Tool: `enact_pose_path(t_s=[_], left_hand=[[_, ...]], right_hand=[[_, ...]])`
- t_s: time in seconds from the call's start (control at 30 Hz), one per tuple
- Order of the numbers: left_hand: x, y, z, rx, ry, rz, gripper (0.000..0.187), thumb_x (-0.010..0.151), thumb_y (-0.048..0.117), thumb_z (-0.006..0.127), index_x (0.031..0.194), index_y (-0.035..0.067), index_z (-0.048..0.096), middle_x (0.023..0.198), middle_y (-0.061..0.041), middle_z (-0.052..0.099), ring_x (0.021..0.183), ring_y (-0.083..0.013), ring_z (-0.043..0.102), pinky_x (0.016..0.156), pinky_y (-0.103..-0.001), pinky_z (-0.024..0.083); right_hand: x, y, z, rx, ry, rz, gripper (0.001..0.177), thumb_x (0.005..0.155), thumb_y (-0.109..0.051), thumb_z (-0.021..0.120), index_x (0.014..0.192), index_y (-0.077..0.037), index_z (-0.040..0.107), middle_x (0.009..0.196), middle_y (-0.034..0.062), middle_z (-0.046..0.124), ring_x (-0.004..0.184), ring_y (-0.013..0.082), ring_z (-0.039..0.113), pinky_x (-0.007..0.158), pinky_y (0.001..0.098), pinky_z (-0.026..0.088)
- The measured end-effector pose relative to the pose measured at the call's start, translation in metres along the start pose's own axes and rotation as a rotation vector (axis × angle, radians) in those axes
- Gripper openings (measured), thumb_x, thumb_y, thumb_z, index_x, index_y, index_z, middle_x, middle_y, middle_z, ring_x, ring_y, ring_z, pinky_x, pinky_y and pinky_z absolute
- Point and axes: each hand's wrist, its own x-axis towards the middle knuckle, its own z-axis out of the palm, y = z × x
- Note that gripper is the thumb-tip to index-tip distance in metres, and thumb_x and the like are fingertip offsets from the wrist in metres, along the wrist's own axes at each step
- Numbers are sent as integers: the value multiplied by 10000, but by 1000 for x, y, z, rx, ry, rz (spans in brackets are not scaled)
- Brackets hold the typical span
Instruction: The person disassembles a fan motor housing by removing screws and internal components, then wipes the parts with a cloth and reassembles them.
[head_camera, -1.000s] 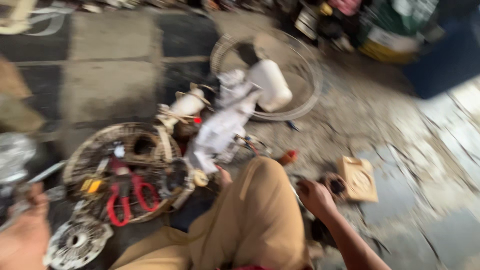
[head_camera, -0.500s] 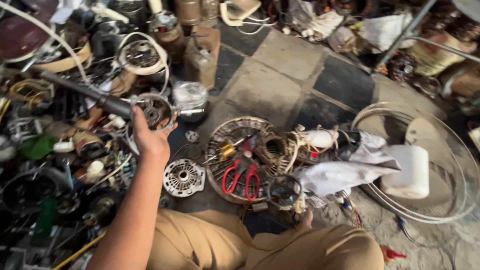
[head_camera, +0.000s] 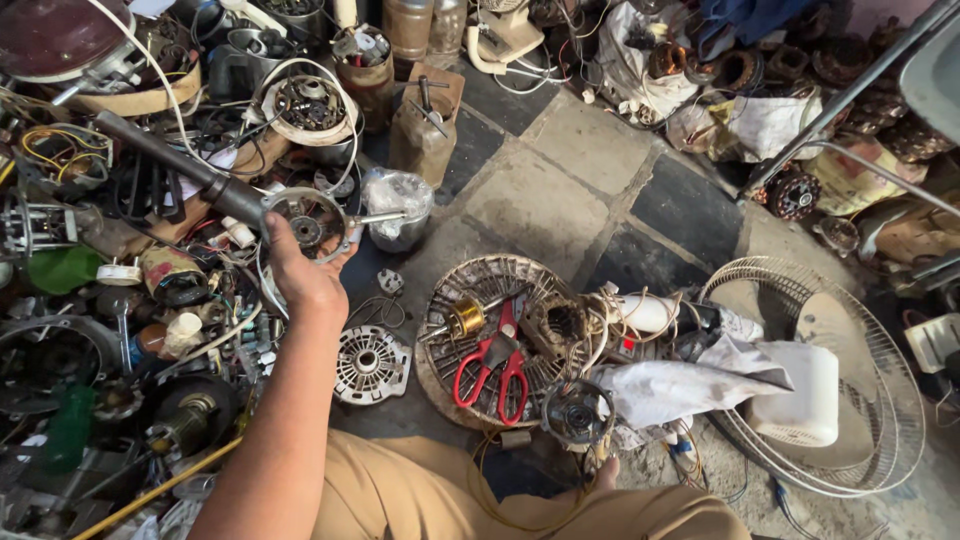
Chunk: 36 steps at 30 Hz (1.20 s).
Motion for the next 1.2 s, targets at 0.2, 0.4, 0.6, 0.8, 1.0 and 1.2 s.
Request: enact_pose_path(t_s=[0.2,0.4,0.6,0.8,1.0,1.2], left_hand=[[15,3,13,12,170,-59,875,886,698,575,1547,177,337,1412,-89,533,1104,-290,643,812,-455,607],[15,-3,20,-52,184,-17,931,849,714,593,1552,163,329,1441,-121,511,1134,-328,639,696,-389,628],[29,17,-1,-11,333,-60,877,841,698,596,1520,186,383,1439,-83,505,1082,-329,671,649,-318,639],[30,25,14,-53,256,-40,805,896,652,589,1464,97,454,1238,-147,665,912,-268,730,619,-321,607],[11,30,40,-331,-194,-223,519,989,402,638,1331,21,555,1153,-160,683,970,-294,712,829,-409,602],[-11,8,61,-279,-397,-223,364,1043,265,646,1333,58,572,1216,-92,671,1098,-225,644,978,-471,538]], right_hand=[[14,-85,6,287,166,-178,388,933,-302,732,1232,-57,719,1009,141,739,859,238,704,788,346,578],[8,-252,-18,616,185,-565,402,954,-312,740,1254,-45,716,1028,136,736,858,217,699,788,325,579],[-11,-388,58,779,-243,-790,418,976,-322,747,1275,-32,713,1046,132,732,858,195,694,788,305,581],[-22,-446,252,680,-681,-684,417,825,-295,851,1146,-63,720,986,94,776,799,135,730,738,288,611],[-14,-442,339,395,-797,-725,442,768,-299,901,1093,-63,716,1014,38,784,913,121,747,831,299,626],[-15,-440,370,326,-869,-964,519,795,-314,874,1229,-98,689,1130,45,759,1015,143,704,906,331,553]])
